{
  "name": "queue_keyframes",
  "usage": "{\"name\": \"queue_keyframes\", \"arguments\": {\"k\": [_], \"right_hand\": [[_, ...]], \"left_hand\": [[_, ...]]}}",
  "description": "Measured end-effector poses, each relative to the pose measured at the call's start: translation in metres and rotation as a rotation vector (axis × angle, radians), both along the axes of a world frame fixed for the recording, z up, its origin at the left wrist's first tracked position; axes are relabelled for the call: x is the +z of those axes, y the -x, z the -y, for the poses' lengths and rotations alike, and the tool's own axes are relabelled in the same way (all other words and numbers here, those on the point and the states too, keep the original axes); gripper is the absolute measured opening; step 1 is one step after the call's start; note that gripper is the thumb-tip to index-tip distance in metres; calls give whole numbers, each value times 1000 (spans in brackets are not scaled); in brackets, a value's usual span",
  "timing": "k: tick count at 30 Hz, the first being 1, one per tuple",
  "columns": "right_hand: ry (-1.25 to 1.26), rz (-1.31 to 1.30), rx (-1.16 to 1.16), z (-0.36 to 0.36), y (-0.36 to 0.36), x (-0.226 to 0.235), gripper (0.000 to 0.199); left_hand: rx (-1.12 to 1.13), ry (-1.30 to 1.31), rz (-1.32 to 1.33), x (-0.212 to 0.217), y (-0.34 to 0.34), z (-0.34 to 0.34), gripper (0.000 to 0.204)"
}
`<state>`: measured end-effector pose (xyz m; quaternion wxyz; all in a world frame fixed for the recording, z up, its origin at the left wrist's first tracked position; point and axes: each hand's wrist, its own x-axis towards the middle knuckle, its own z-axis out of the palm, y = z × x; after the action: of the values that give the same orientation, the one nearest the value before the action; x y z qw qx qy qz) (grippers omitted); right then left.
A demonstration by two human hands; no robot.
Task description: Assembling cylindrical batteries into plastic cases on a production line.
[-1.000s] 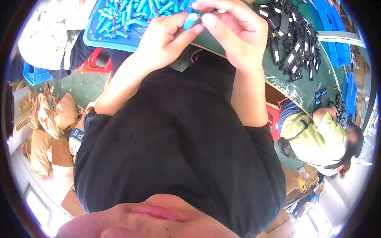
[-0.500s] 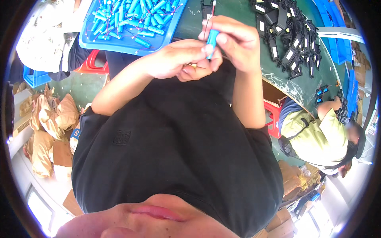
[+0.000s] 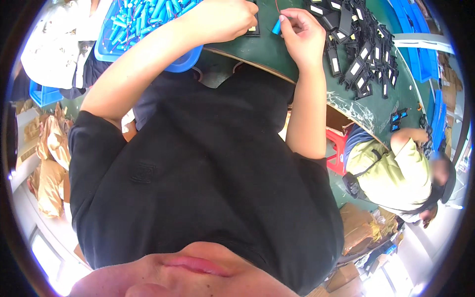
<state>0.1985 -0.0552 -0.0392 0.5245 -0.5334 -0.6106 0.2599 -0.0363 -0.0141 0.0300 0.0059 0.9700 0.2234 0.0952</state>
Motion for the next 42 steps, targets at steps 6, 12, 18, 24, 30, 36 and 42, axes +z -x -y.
{"name": "queue_keyframes", "arguments": {"k": [6, 12, 18, 24, 30, 36, 42], "right_hand": [[-29, 311, -108, 3, -2, 4, 14], [28, 387, -117, 3, 9, 11, 24], [-10, 327, -117, 10, 16, 29, 20], [-40, 323, -104, 9, 15, 27, 22], [22, 359, -55, 10, 7, 24, 19], [32, 385, 146, 8, -3, 16, 33], [-14, 441, 165, 8, -5, 16, 35]], "left_hand": [[-41, -72, -131, -9, -11, -5, 14], [-115, -195, -157, 2, -16, -2, 15], [-153, -240, -186, 0, -15, -7, 15], [-93, -263, -249, -11, -16, -8, 14], [-145, -271, -173, -1, -13, -9, 10], [-57, 100, 10, -11, -8, -28, 18], [-23, 453, 273, -14, -5, -30, 14]]}}
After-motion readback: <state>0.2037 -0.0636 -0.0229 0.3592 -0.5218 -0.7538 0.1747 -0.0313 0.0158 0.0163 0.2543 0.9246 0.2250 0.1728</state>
